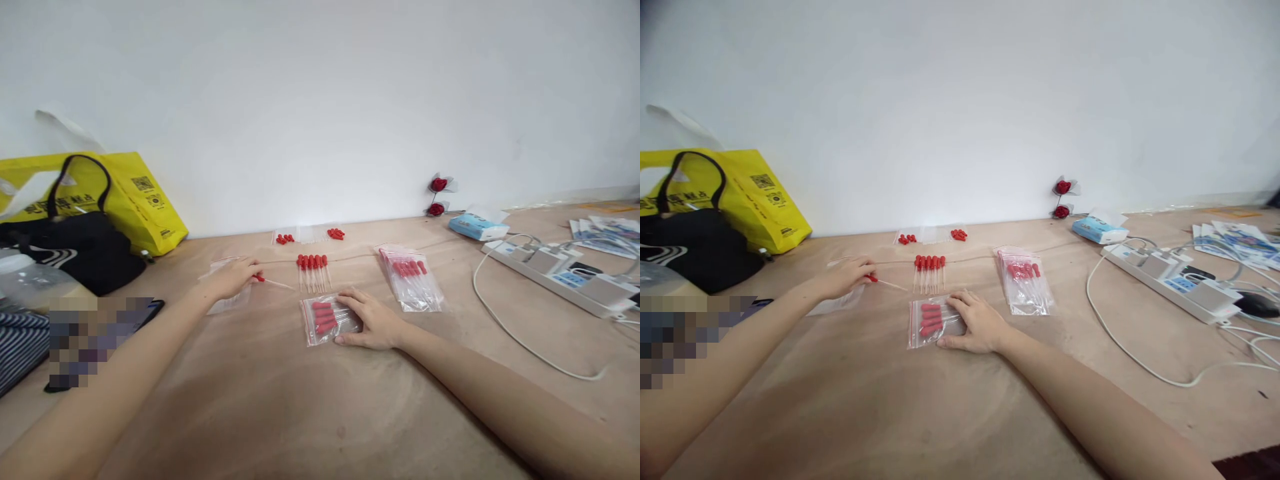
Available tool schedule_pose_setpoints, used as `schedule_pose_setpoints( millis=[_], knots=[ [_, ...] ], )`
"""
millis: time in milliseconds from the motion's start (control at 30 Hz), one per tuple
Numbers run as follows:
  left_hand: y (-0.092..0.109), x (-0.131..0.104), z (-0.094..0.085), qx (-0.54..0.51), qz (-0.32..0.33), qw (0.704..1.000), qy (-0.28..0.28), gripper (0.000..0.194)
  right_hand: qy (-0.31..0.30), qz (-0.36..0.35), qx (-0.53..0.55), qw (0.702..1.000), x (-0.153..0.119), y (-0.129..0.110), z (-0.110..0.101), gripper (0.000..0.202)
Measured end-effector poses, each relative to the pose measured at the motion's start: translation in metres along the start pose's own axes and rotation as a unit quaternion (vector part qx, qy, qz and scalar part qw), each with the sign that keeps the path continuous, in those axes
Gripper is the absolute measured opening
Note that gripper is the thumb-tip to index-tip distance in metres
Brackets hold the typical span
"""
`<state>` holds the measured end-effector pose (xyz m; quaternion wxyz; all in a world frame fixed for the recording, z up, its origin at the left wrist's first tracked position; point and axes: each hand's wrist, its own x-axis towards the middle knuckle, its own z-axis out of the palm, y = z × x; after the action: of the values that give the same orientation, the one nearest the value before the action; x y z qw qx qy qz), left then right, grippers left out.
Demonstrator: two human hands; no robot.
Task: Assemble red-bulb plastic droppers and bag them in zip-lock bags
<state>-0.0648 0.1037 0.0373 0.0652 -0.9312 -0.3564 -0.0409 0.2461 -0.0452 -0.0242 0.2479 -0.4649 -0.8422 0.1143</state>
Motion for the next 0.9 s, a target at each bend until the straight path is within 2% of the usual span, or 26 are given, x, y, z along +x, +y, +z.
schedule_pose_setpoints(
  millis=[67,167,267,333,400,533,900],
  knots=[
    [0.007,-0.016,-0.007,-0.026,-0.017,0.999,0.024,0.017,0.011,0.004,0.003,1.0,0.002,-0.002,0.002,0.069],
    [0.03,-0.049,-0.01,-0.08,-0.054,0.992,0.087,0.021,0.025,0.013,0.003,1.0,0.007,-0.004,0.007,0.066],
    [0.059,-0.077,-0.004,-0.117,-0.084,0.982,0.125,0.02,0.025,0.023,-0.003,0.999,0.01,-0.005,0.011,0.068],
    [0.073,-0.086,0.002,-0.133,-0.095,0.977,0.139,0.019,0.025,0.022,-0.004,0.999,0.011,-0.005,0.012,0.068],
    [0.079,-0.09,0.007,-0.144,-0.096,0.974,0.145,0.02,0.026,0.019,-0.003,0.999,0.01,-0.004,0.012,0.068],
    [0.079,-0.088,0.011,-0.152,-0.099,0.971,0.155,0.022,0.028,0.018,-0.004,0.999,0.009,-0.003,0.012,0.068],
    [0.085,-0.081,0.01,-0.162,-0.104,0.969,0.157,0.021,0.028,0.014,-0.011,0.999,0.009,-0.003,0.012,0.069]
  ],
)
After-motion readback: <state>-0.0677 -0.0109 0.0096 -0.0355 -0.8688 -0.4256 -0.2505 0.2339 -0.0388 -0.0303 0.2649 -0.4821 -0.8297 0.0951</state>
